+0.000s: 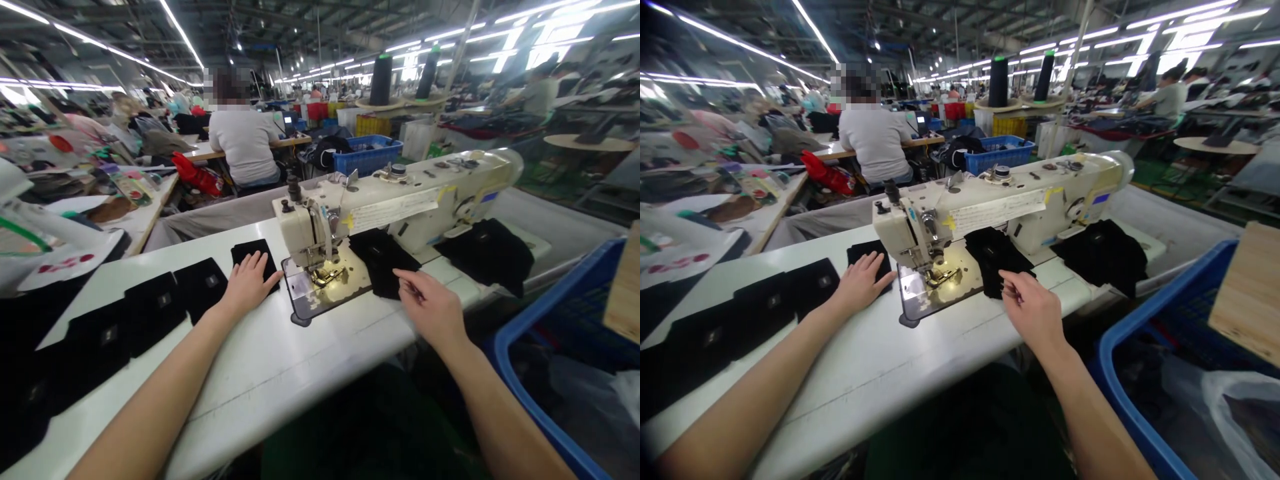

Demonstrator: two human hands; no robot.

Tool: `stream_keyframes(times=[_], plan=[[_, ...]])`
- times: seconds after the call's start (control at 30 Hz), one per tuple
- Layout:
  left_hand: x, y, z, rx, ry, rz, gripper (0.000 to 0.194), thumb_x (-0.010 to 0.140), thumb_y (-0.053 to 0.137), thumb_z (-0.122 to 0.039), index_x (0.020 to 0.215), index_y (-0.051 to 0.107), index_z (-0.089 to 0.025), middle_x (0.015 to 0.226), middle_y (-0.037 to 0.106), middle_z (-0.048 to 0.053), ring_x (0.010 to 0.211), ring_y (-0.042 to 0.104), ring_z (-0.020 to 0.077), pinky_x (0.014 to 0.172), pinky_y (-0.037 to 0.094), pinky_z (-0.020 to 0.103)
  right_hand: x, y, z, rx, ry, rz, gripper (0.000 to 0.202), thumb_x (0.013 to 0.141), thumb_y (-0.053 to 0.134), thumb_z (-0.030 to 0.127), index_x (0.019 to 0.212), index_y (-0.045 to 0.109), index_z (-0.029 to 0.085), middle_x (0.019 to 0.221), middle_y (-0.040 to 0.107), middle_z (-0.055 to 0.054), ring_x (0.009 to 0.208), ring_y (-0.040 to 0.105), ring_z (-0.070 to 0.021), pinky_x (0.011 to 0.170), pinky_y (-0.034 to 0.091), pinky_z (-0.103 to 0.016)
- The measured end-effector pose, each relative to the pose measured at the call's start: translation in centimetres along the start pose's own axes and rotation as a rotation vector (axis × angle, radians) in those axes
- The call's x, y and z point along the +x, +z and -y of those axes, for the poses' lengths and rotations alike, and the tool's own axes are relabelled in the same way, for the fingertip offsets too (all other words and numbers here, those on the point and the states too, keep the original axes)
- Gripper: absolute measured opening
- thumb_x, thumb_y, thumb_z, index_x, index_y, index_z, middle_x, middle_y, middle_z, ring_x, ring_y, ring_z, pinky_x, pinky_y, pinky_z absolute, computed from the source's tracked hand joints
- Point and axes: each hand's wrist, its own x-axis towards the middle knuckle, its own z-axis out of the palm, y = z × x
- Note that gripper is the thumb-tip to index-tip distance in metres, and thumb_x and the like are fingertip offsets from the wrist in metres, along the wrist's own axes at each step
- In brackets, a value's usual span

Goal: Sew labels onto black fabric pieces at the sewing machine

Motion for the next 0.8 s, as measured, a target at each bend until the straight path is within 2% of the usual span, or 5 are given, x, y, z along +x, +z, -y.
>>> stream_keyframes(times=[0.33,0.43,0.6,0.7,0.8], plan=[[-0.9,-0.6,6.0,0.026,-0.158,-0.035,0.075,0.094,0.034,-0.056,0.146,0.043,-0.003,0.153,0.042,0.023,0.144,0.035,0.0386,0.114,0.031,0.056,3.6,-0.4,-2.8,-0.233,0.148,0.236,0.025,0.087,0.068,0.043,0.101,0.075,0.024,0.112,0.071,-0.004,0.082,0.069,-0.0206,0.069,0.051,-0.031],[-2.1,-1.8,3.6,-0.031,-0.041,-0.216,0.067,0.095,0.038,-0.053,0.139,0.052,-0.004,0.141,0.054,0.023,0.133,0.048,0.0376,0.109,0.039,0.052,4.1,0.2,-2.0,-0.360,0.141,0.343,0.020,0.085,0.068,0.039,0.096,0.075,0.024,0.100,0.074,-0.004,0.074,0.069,-0.0227,0.062,0.047,-0.032],[-5.2,-4.2,-2.9,-0.133,0.403,-0.492,0.030,0.095,0.055,-0.037,0.111,0.070,-0.017,0.100,0.073,0.011,0.089,0.068,0.0263,0.080,0.052,0.040,4.1,0.5,-1.4,-0.424,0.175,0.263,0.016,0.085,0.060,0.023,0.092,0.074,0.021,0.082,0.073,-0.007,0.068,0.066,-0.0233,0.059,0.042,-0.032],[-6.9,-5.6,-6.6,-0.209,0.675,-0.572,0.023,0.090,0.063,-0.023,0.112,0.068,-0.018,0.095,0.074,0.009,0.084,0.069,0.0226,0.073,0.052,0.035,4.0,-1.0,-1.8,-0.408,0.127,-0.070,0.022,0.089,0.056,0.025,0.098,0.075,0.020,0.100,0.071,-0.010,0.078,0.067,-0.0223,0.061,0.044,-0.031],[-8.1,-7.3,-9.7,-0.401,0.756,-0.571,0.033,0.088,0.063,-0.013,0.121,0.065,-0.018,0.103,0.073,0.009,0.092,0.069,0.0218,0.079,0.054,0.035,3.8,-3.9,-1.8,-0.318,-0.105,-0.400,0.022,0.090,0.059,0.022,0.105,0.076,0.022,0.086,0.067,-0.006,0.068,0.062,-0.0170,0.058,0.044,-0.028]])
